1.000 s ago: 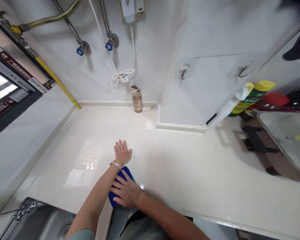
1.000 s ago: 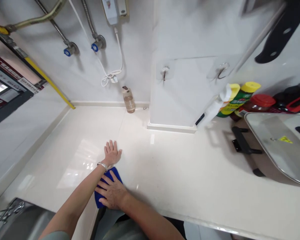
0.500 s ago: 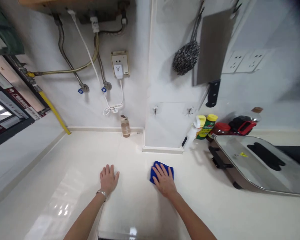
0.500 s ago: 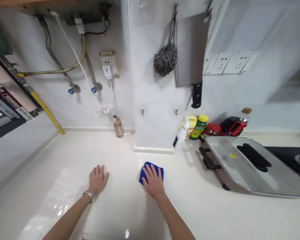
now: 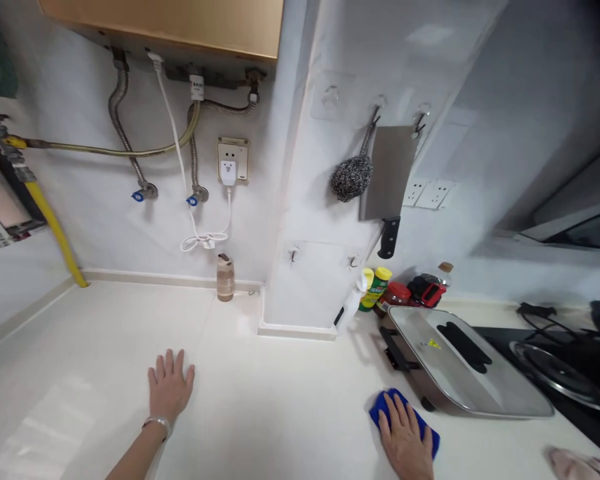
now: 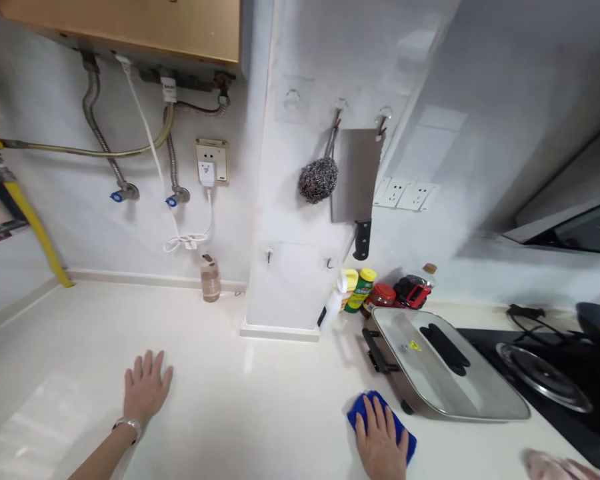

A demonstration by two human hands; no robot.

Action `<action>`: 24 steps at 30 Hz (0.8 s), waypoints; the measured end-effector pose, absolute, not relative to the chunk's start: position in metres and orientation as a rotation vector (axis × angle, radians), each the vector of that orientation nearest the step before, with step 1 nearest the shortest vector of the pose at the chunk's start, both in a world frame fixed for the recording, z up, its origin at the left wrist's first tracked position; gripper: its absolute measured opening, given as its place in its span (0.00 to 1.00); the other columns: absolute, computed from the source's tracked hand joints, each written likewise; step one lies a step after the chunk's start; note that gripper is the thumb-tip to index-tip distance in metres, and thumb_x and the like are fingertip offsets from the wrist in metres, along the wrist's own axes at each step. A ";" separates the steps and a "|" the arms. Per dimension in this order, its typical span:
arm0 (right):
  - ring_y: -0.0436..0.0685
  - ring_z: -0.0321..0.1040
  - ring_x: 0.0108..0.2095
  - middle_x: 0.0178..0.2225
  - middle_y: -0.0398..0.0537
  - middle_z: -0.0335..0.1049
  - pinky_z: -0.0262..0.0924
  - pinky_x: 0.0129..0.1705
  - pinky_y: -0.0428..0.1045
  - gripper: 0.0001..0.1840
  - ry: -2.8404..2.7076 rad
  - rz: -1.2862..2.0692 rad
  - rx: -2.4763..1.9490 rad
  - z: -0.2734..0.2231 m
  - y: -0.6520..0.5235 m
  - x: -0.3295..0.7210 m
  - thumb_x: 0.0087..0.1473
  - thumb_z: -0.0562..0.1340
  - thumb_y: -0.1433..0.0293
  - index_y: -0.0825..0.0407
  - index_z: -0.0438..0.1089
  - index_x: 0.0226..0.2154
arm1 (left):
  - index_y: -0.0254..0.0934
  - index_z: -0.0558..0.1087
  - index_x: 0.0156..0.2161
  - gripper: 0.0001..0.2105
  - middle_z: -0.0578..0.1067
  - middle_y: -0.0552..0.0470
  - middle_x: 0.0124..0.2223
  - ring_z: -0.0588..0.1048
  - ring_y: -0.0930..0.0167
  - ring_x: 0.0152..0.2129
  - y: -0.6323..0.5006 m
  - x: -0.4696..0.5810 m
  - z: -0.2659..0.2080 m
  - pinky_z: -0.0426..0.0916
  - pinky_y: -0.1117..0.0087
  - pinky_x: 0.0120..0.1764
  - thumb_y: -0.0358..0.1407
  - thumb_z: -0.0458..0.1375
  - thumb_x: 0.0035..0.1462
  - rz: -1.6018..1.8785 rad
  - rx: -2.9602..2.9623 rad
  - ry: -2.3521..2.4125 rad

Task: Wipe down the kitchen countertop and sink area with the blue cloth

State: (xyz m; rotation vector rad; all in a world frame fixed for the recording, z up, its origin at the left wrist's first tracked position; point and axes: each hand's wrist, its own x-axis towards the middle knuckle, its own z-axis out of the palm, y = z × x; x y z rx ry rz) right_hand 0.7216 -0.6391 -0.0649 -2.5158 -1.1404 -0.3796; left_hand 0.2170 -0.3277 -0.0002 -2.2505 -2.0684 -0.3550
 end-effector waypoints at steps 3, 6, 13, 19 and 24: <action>0.79 0.50 0.66 0.66 0.62 0.57 0.41 0.57 0.84 0.41 -0.966 -0.365 -2.574 -0.067 -0.616 0.717 0.59 0.39 0.48 0.49 0.56 0.66 | 0.32 0.61 0.67 0.31 0.56 0.36 0.71 0.50 0.48 0.69 -0.329 0.217 -0.003 0.50 0.43 0.65 0.46 0.41 0.63 -0.368 -2.258 -2.044; 0.83 0.47 0.65 0.65 0.70 0.56 0.37 0.55 0.86 0.45 -0.871 -0.292 -2.633 -0.059 -0.574 0.698 0.59 0.36 0.47 0.58 0.58 0.65 | 0.31 0.61 0.66 0.32 0.57 0.35 0.70 0.50 0.48 0.68 -0.328 0.216 -0.004 0.50 0.42 0.65 0.46 0.41 0.63 -0.407 -2.247 -2.019; 0.78 0.45 0.68 0.67 0.68 0.52 0.31 0.59 0.86 0.39 -1.272 -0.249 -2.587 -0.026 -0.461 0.607 0.64 0.33 0.55 0.57 0.56 0.66 | 0.29 0.62 0.65 0.31 0.58 0.33 0.69 0.48 0.48 0.69 -0.328 0.217 -0.007 0.48 0.41 0.65 0.46 0.41 0.63 -0.490 -2.254 -1.965; 0.74 0.34 0.71 0.72 0.56 0.36 0.27 0.65 0.81 0.36 -1.853 0.094 -2.384 -0.010 -0.423 0.511 0.65 0.42 0.54 0.53 0.46 0.69 | 0.30 0.63 0.65 0.31 0.57 0.33 0.70 0.51 0.47 0.68 -0.328 0.217 -0.004 0.48 0.42 0.65 0.46 0.43 0.63 -0.456 -2.268 -1.996; 0.72 0.33 0.72 0.72 0.51 0.37 0.30 0.67 0.79 0.40 -2.176 0.417 -1.916 0.006 -0.434 0.473 0.62 0.49 0.47 0.47 0.46 0.69 | 0.32 0.64 0.64 0.30 0.60 0.37 0.69 0.54 0.50 0.68 -0.331 0.218 -0.003 0.49 0.44 0.66 0.46 0.44 0.63 -0.428 -2.237 -2.031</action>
